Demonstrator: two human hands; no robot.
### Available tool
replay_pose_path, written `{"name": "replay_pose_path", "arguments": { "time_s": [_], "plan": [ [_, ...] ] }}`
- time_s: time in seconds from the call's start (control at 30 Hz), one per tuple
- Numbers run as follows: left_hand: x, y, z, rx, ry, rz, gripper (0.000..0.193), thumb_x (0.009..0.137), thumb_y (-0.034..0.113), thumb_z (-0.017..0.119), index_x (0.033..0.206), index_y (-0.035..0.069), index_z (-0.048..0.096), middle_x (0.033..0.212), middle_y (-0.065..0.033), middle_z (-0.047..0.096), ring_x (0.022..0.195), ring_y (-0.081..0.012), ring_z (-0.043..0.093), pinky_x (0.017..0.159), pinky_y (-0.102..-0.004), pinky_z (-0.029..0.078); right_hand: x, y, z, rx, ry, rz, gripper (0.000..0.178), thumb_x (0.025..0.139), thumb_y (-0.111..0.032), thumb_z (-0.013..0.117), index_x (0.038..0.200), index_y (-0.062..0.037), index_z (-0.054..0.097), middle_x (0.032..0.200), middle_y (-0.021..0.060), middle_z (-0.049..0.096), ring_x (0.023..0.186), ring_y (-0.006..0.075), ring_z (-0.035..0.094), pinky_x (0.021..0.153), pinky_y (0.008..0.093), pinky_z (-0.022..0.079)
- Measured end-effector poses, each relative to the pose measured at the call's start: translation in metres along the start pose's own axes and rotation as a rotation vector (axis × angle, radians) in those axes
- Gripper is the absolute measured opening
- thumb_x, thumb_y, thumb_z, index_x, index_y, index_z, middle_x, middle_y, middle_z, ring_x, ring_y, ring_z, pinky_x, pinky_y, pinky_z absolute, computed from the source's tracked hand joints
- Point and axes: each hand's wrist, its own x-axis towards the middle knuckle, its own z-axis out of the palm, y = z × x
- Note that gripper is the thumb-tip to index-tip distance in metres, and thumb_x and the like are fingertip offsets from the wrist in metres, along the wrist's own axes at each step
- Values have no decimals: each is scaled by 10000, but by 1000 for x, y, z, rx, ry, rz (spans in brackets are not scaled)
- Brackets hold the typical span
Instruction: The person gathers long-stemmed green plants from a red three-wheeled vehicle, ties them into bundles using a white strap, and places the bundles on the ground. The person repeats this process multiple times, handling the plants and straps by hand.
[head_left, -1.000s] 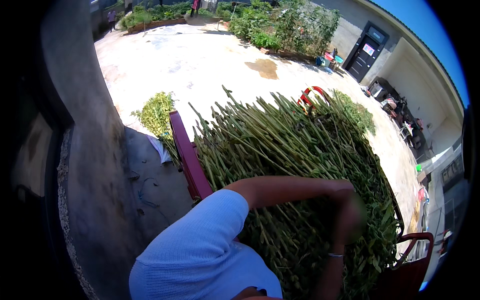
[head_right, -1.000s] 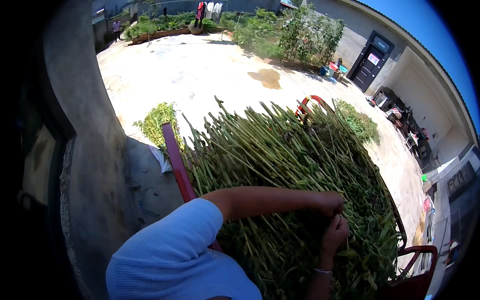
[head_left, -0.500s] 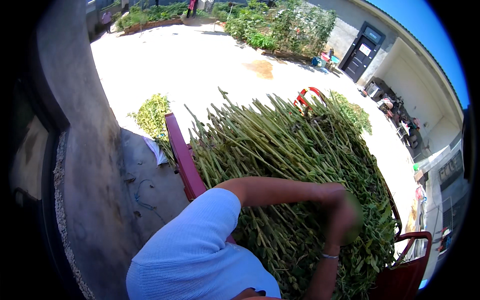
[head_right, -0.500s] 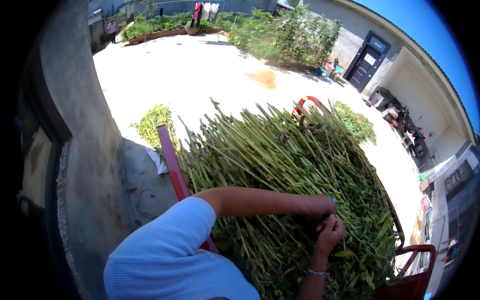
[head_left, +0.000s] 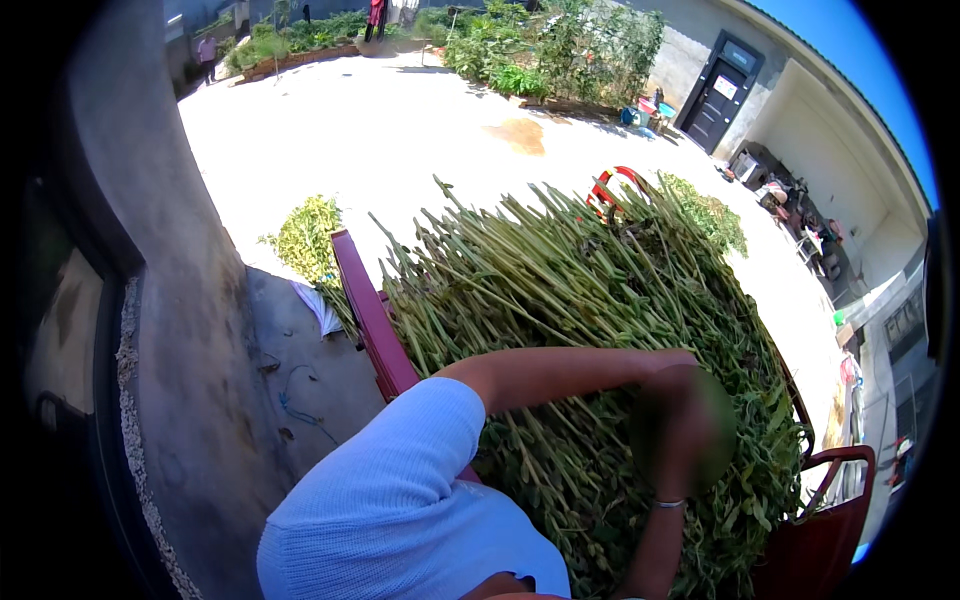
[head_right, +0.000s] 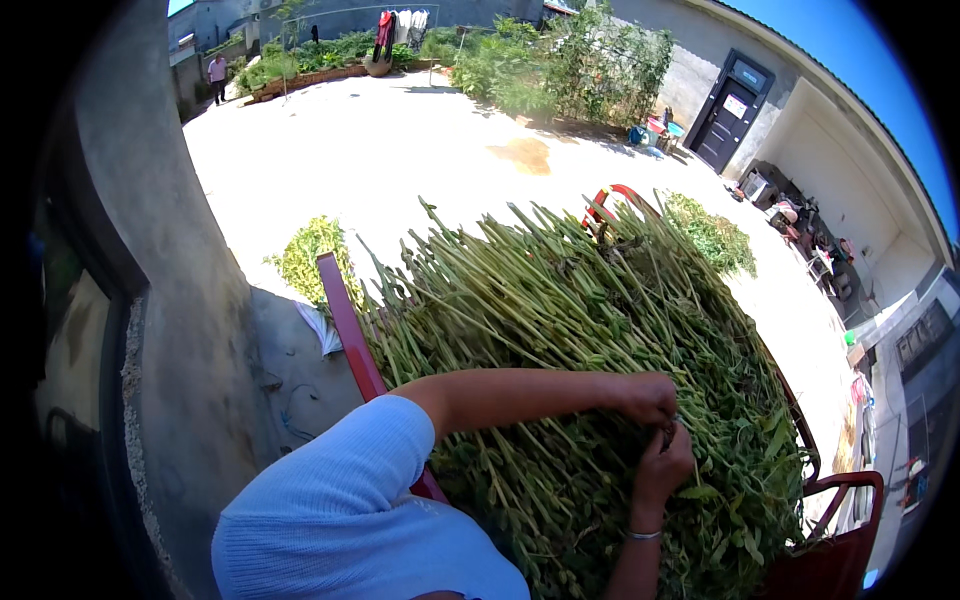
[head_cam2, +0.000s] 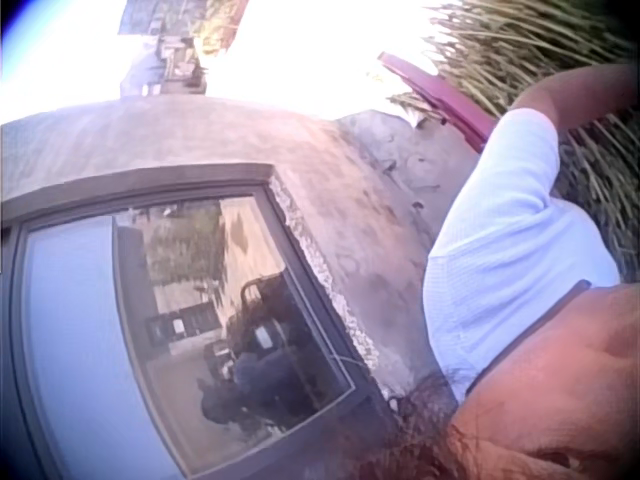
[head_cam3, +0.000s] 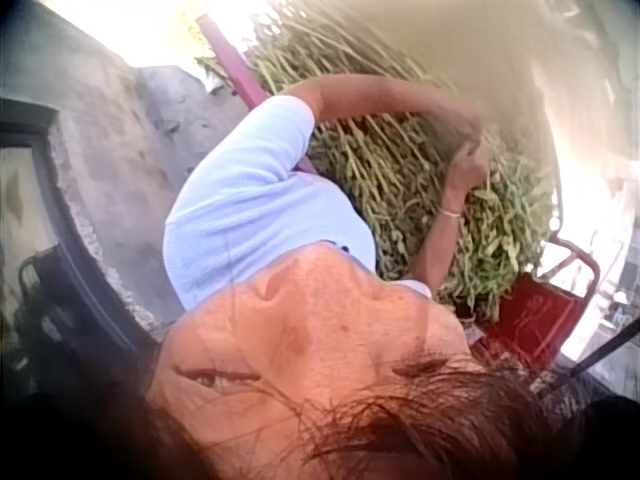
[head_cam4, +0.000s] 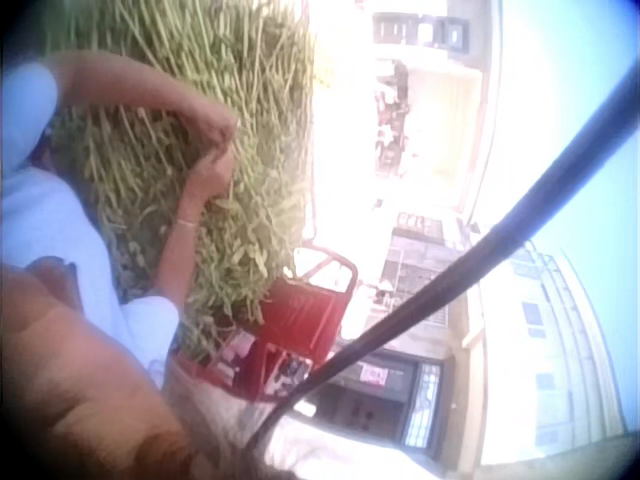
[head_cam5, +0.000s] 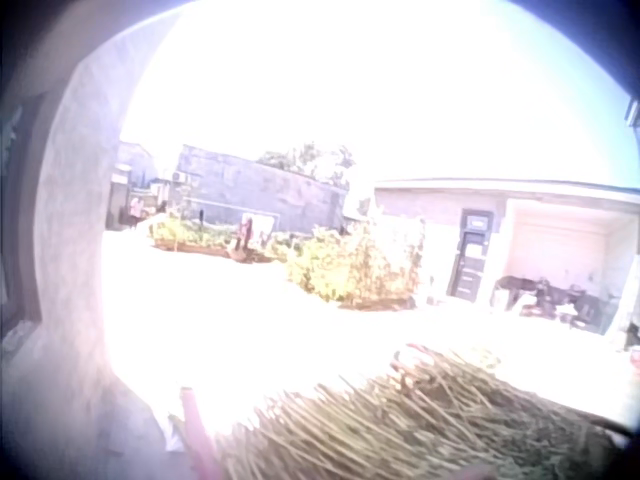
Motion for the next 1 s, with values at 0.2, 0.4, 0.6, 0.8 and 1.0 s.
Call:
{"name": "replay_pose_path", "arguments": {
  "time_s": [0.2,0.4,0.6,0.8,1.0],
  "plan": [
    [12,11,2,-60,-89,-32,169,682,193,641,690,24,644,572,-148,562,527,-279,566,520,-403,433,-14,27,-5,-109,101,-112,92,841,-102,610,819,-15,592,726,153,594,634,346,580,556,415,440],
    [18,7,-24,-279,-376,-474,152,833,153,650,766,17,659,624,-35,639,540,-89,602,484,-237,471,-2,24,9,3,134,-72,118,838,-126,626,784,-38,569,687,133,585,611,333,575,531,408,428],
    [28,9,-35,-575,-481,-583,71,804,81,666,783,22,632,737,-38,662,651,-78,625,552,-187,480,-1,17,2,271,90,96,119,819,-114,648,774,-33,573,656,126,574,580,298,571,510,369,424],
    [29,4,-36,-537,-497,-577,90,695,-9,699,719,16,616,725,-40,652,650,-81,596,586,-203,474,-15,17,16,222,109,-108,81,805,-101,649,815,-46,591,731,111,592,618,305,585,530,384,454],
    [21,6,-30,-275,-404,-292,109,691,-31,685,685,20,589,718,-9,642,657,-61,566,589,-222,455,-10,15,-4,144,5,-139,82,788,-83,650,836,-47,594,801,100,574,675,305,596,569,380,474]
  ]
}}
